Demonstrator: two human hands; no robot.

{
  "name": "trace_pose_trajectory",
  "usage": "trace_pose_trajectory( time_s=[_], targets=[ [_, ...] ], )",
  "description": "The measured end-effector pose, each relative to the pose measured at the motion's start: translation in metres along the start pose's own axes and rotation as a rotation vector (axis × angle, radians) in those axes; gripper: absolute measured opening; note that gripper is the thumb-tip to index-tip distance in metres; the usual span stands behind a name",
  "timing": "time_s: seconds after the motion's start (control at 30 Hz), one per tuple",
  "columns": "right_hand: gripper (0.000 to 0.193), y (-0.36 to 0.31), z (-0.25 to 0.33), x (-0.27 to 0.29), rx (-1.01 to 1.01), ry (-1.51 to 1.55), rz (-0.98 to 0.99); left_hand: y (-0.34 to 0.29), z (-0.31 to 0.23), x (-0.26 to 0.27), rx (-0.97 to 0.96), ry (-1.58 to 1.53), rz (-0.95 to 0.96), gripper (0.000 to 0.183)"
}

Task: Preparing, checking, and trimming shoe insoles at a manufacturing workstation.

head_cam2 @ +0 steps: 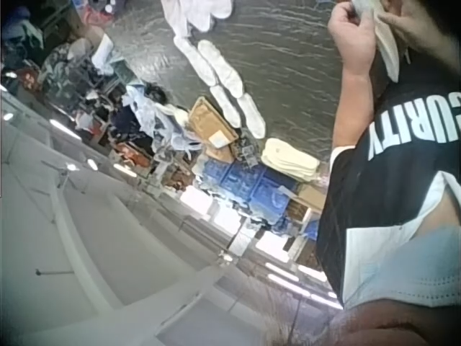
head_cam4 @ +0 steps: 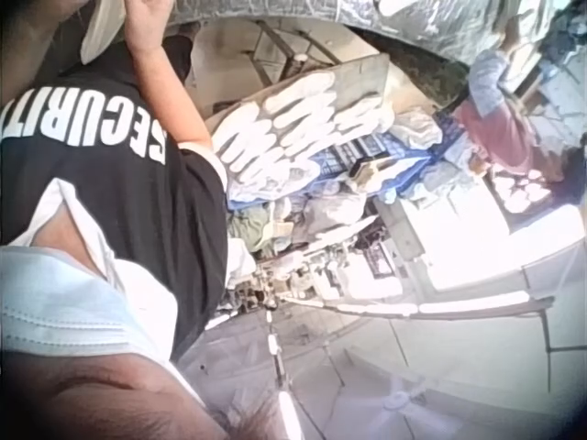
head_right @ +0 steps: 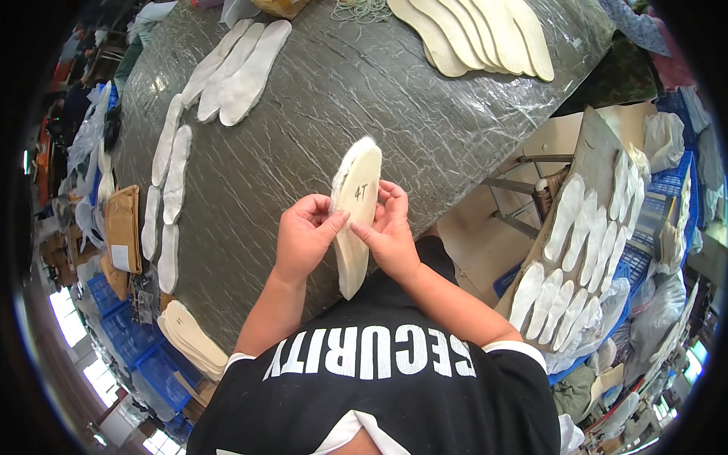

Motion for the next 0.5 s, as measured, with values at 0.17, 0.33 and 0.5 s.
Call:
trace_pose_trajectory(
  time_s=[0.17, 0.33, 0.5],
  targets=[
    [0.092, 0.017, 0.024, 0.018, -0.091, 0.178, 0.022, -0.004, -0.012, 0.004, -0.111, 0.214, 0.096, 0.01],
    [0.071, 0.022, 0.04, 0.029, -0.173, 0.145, 0.139, -0.004, -0.031, 0.002, -0.173, 0.257, 0.228, 0.014],
    [0.063, 0.015, 0.038, 0.025, -0.212, 0.153, 0.154, 0.007, -0.036, -0.004, -0.31, 0.13, 0.147, 0.017]
  ],
)
Point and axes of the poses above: each hand's wrist, its own y-axis towards the middle knuckle, its own x-axis out of the back of the hand, z = x × y, the point moved 4 cm from there along y, towards the middle knuckle, and after that the axes turned 10 degrees about -x, right-handed, at the moved point
